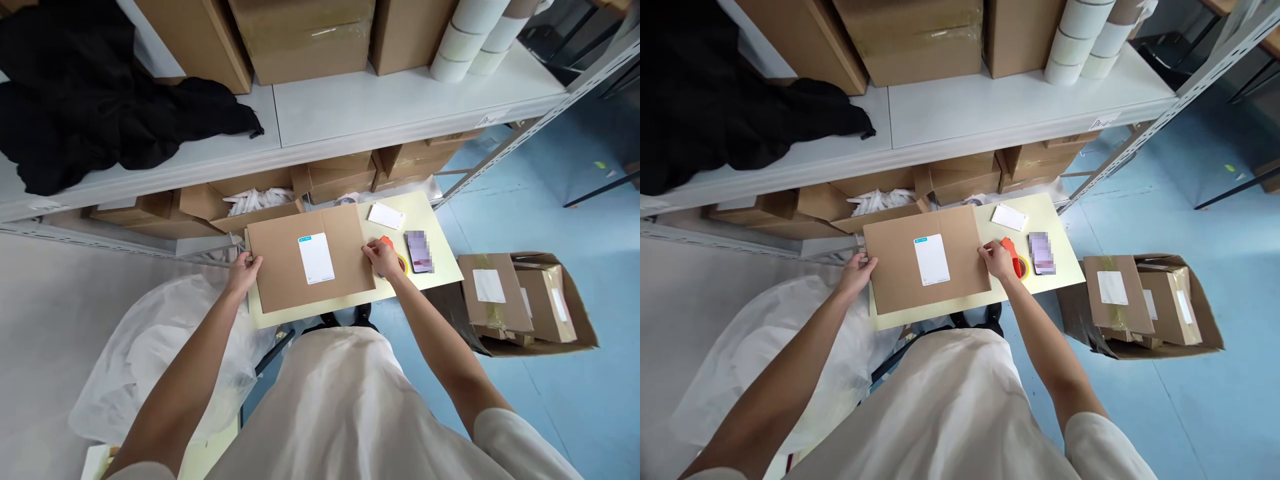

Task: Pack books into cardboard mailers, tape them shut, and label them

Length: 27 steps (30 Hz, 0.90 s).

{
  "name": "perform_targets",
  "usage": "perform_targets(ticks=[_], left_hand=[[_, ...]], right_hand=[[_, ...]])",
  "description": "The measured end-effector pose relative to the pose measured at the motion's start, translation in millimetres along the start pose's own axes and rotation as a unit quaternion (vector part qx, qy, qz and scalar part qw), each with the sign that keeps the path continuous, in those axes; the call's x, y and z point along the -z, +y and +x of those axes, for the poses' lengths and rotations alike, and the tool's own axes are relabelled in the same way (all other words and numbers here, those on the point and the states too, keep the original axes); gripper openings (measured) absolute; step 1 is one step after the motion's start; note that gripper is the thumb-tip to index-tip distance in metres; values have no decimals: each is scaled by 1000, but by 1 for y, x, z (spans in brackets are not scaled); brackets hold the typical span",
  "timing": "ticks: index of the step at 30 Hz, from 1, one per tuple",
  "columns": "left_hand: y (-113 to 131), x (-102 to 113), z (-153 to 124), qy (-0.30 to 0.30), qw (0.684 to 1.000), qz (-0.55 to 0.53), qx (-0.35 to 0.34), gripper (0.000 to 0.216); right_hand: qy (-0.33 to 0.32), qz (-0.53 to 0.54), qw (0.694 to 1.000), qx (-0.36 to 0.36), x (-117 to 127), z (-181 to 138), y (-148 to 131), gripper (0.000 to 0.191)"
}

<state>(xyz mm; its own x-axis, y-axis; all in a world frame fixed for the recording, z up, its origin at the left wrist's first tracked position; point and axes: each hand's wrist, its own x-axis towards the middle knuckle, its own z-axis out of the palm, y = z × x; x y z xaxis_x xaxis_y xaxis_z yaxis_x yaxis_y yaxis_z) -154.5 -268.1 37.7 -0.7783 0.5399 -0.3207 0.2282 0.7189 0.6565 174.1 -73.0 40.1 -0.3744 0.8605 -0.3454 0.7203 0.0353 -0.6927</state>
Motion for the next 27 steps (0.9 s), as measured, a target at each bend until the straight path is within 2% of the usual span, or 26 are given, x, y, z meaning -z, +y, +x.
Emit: perform_targets(ticks=[4,11,14,16,18,21,24,27], left_hand=[[-5,-2,15,-29,999,29,10,39],[-10,-8,17,-113,992,-29,56,39],[-7,-4,18,-104,994,37,24,45],[0,1,16,-51,991,119,-37,58],[13,4,12,10,975,172,-137,69],[43,-6,1,30,934,167,-313,62],[84,-41,-16,-47,888,161,-428,46],[126,-91,-36,-167,810,194,-528,41]], right_hand=[[-5,-81,996,-26,-5,1,-7,29],[1,-135,989,-57,-6,9,-14,29],[4,-124,990,-69,-5,7,-14,29],[20,-98,993,-56,0,1,-8,28],[62,-79,994,-45,7,-9,5,28],[115,-114,984,-67,15,-27,33,26],[66,-201,972,-105,10,-36,54,22],[4,-248,961,-120,-6,-28,62,29]])
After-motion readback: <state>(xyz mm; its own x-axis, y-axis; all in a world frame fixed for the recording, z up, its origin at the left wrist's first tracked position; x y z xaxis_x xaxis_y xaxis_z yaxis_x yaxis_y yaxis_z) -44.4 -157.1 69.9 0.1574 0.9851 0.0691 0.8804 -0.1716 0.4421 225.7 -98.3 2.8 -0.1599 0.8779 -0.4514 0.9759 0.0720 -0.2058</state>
